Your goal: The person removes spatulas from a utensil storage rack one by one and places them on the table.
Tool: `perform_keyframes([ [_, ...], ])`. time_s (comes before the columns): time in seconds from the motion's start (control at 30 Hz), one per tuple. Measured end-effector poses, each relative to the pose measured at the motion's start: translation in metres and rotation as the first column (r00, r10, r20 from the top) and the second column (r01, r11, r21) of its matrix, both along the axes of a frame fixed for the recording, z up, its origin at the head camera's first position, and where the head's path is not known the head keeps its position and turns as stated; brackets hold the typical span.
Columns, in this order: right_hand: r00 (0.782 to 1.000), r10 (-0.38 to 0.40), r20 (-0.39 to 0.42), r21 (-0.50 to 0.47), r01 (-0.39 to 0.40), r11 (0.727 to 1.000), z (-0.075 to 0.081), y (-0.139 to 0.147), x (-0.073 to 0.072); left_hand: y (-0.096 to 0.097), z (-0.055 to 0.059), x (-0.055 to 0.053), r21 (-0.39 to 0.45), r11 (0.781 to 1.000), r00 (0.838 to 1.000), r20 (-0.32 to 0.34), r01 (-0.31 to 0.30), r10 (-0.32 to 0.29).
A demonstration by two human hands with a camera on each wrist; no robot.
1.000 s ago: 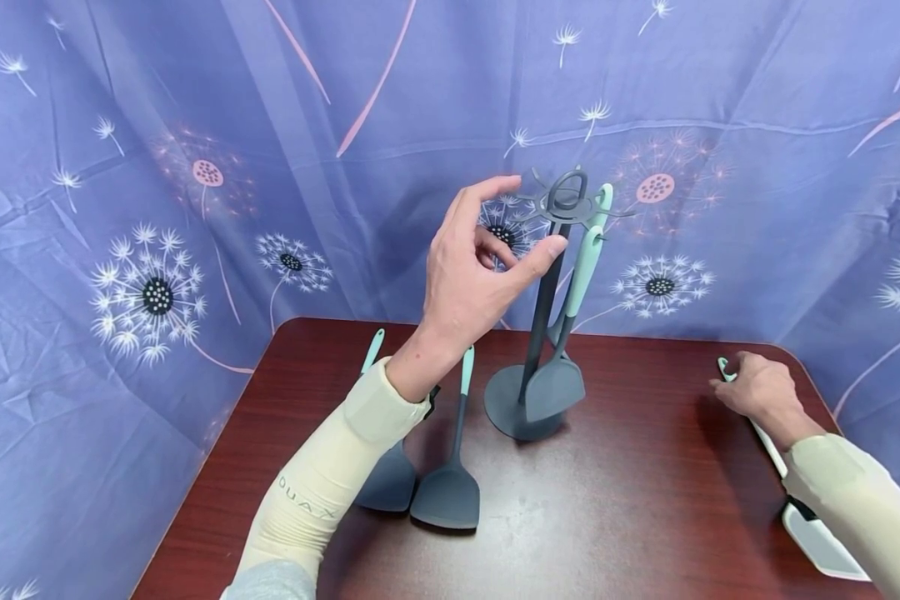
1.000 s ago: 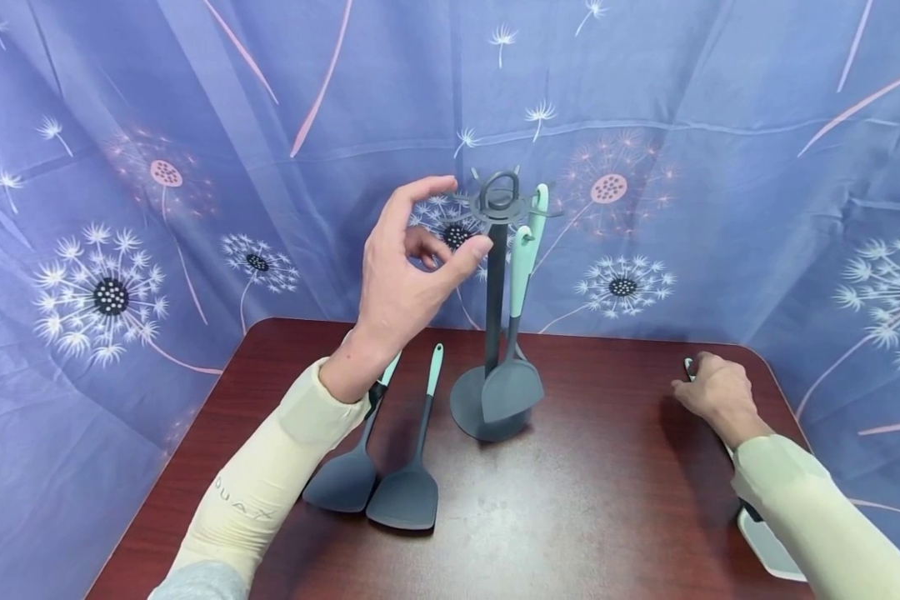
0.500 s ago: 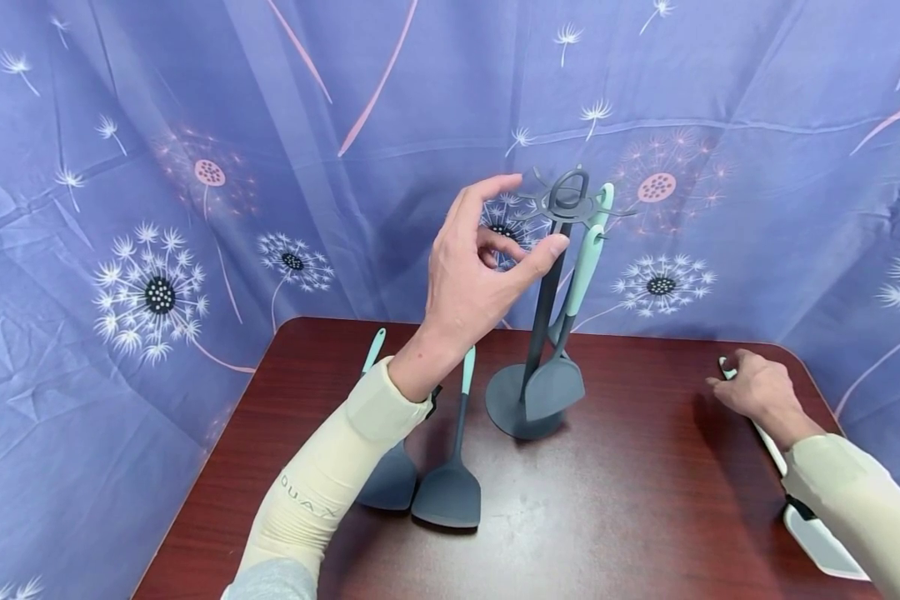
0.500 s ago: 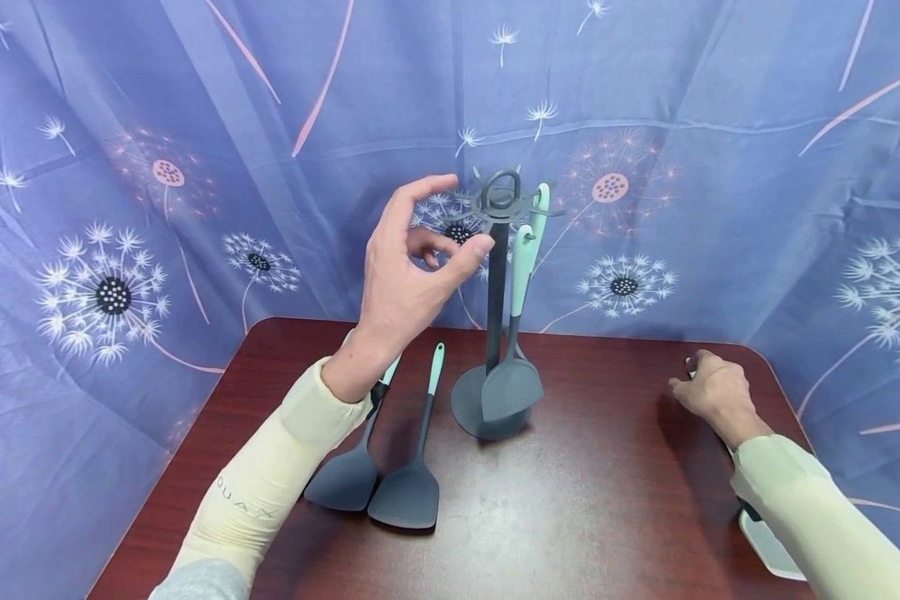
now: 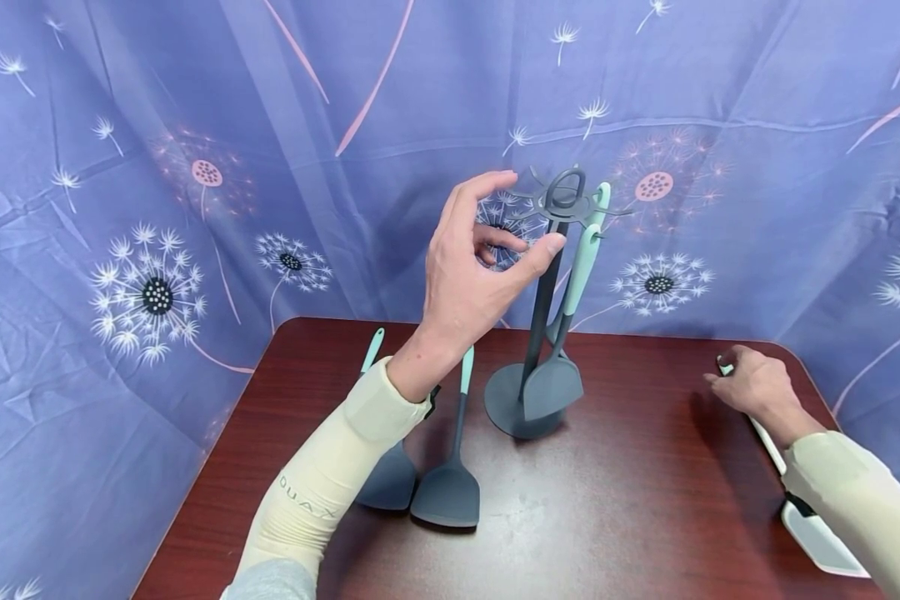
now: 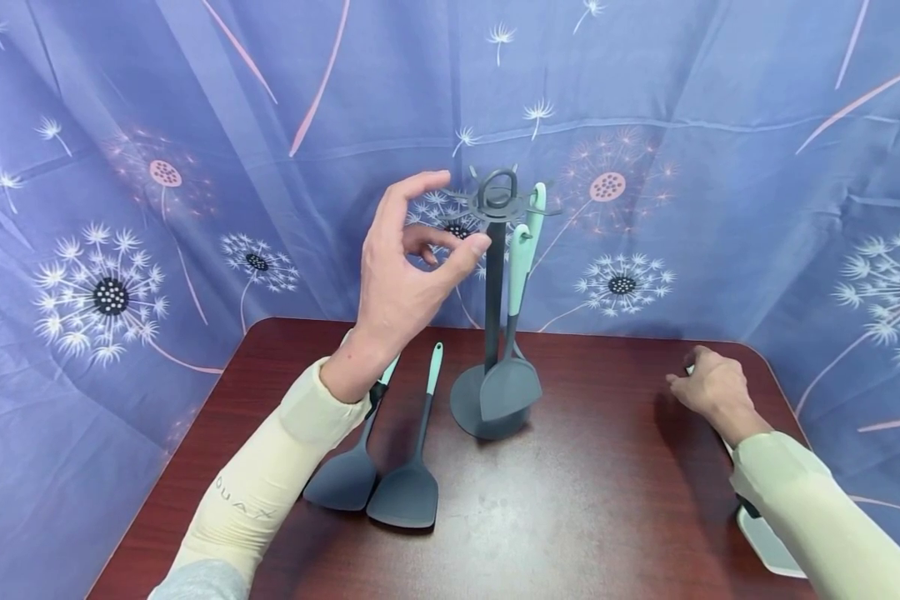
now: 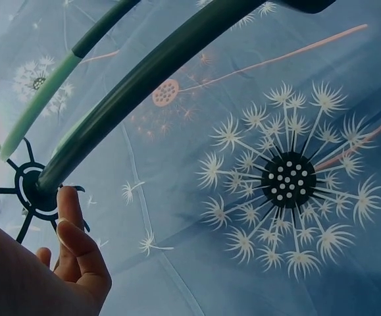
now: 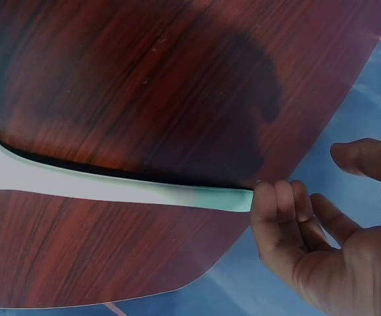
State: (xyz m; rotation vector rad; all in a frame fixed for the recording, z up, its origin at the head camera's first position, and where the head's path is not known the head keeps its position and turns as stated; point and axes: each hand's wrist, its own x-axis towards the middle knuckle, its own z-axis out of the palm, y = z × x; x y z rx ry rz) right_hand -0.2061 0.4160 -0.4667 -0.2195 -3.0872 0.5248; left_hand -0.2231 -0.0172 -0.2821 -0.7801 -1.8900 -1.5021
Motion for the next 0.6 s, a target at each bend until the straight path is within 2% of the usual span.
perform_keyframes([
  [0.4, 0.994, 0.066, -0.090, -0.023, -0.068, 0.997, 0.010, -0.025, -0.003, 0.000, 0.001, -0.001, -0.022, 0.999, 0.999, -0.025, -0.034, 0.033],
  [0.6, 0.991, 0.102, -0.085, -0.048, -0.106, 0.993, 0.017, -0.042, -0.005, -0.001, 0.002, -0.001, -0.042, 0.998, 0.998, -0.035, -0.055, 0.054],
])
